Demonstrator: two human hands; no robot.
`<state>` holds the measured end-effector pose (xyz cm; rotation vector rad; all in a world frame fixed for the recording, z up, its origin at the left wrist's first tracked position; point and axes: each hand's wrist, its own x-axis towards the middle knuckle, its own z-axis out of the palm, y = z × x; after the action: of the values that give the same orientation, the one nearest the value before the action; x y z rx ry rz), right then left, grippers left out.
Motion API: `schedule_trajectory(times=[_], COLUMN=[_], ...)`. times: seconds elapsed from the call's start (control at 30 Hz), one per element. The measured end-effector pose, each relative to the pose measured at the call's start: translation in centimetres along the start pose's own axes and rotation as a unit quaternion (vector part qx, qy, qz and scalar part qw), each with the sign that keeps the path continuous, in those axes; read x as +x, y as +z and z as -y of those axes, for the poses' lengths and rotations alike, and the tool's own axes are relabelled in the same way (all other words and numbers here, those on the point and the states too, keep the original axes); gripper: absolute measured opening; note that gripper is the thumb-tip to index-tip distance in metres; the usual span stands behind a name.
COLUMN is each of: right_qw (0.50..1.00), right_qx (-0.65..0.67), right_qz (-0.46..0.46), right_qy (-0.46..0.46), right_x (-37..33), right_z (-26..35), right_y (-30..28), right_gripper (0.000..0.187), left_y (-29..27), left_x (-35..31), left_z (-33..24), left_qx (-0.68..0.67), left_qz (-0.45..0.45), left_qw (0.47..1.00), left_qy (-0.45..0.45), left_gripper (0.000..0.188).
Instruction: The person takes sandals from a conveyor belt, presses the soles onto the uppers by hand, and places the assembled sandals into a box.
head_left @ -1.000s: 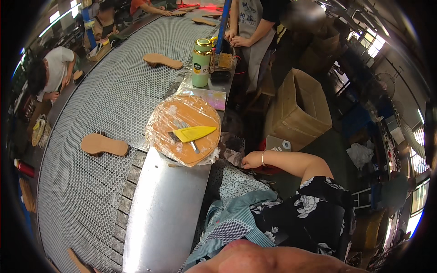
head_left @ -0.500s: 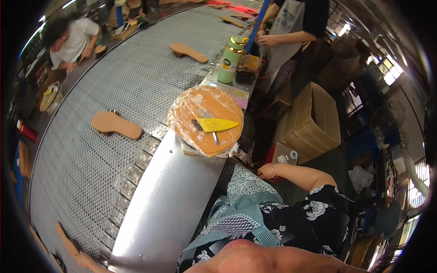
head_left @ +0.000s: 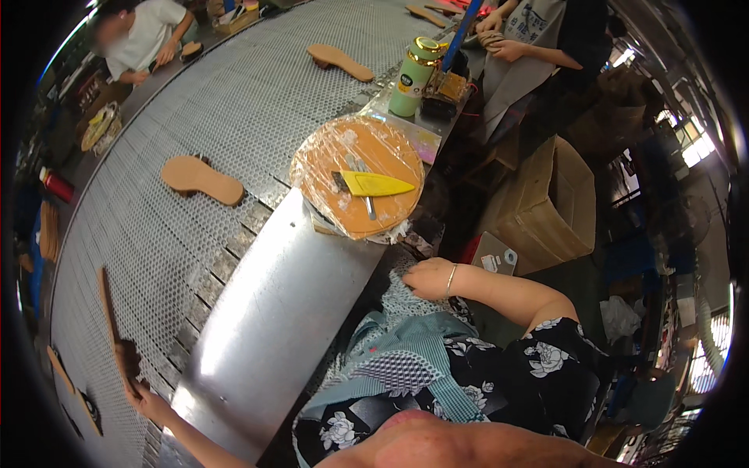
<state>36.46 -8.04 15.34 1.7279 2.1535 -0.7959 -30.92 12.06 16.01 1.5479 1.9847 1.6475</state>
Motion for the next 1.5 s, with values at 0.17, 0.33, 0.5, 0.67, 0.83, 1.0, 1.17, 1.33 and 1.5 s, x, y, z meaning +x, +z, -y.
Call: schedule_trajectory(times=[0.17,0.33,0.5,0.67,0.83,1.0,1.17,1.33,1.5], right_qw=[0.956,0.878,0.721,0.666,0.7,0.694,0.696,0.705,0.715], right_qx=[0.186,0.349,0.607,0.69,0.63,0.636,0.639,0.634,0.599], right_qz=[-0.146,-0.267,-0.268,-0.231,-0.296,-0.296,-0.282,-0.27,-0.281], right_qy=[-0.171,-0.189,-0.2,-0.165,-0.161,-0.164,-0.164,-0.169,-0.225], right_x=[6.6,12.1,15.5,15.8,14.7,13.7,13.4,12.9,13.1], right_z=[8.1,14.3,16.0,15.7,14.7,13.4,12.5,11.9,10.9], right_y=[0.7,6.3,7.0,7.8,8.9,9.7,10.4,11.0,10.9], right_gripper=[0.04,0.069,0.072,0.043,0.037,0.039,0.04,0.041,0.035], left_y=[3.8,6.1,5.8,7.0,8.2,9.4,9.9,10.0,10.5], left_x=[-5.7,-13.8,-17.2,-18.1,-18.4,-19.3,-19.6,-19.7,-19.8], left_z=[-0.4,-1.1,-0.9,-0.8,-1.3,-2.1,-2.4,-2.8,-3.1], left_qx=[-0.097,-0.207,-0.249,-0.267,-0.29,-0.259,-0.24,-0.253,-0.259], left_qz=[0.189,0.396,0.44,0.416,0.438,0.453,0.457,0.464,0.471], left_qw=[0.975,0.888,0.851,0.867,0.848,0.852,0.856,0.847,0.842], left_qy=[0.057,-0.107,-0.141,-0.062,-0.062,-0.053,-0.034,-0.052,-0.049], left_gripper=[0.021,0.011,0.012,0.02,0.027,0.028,0.028,0.031,0.035])
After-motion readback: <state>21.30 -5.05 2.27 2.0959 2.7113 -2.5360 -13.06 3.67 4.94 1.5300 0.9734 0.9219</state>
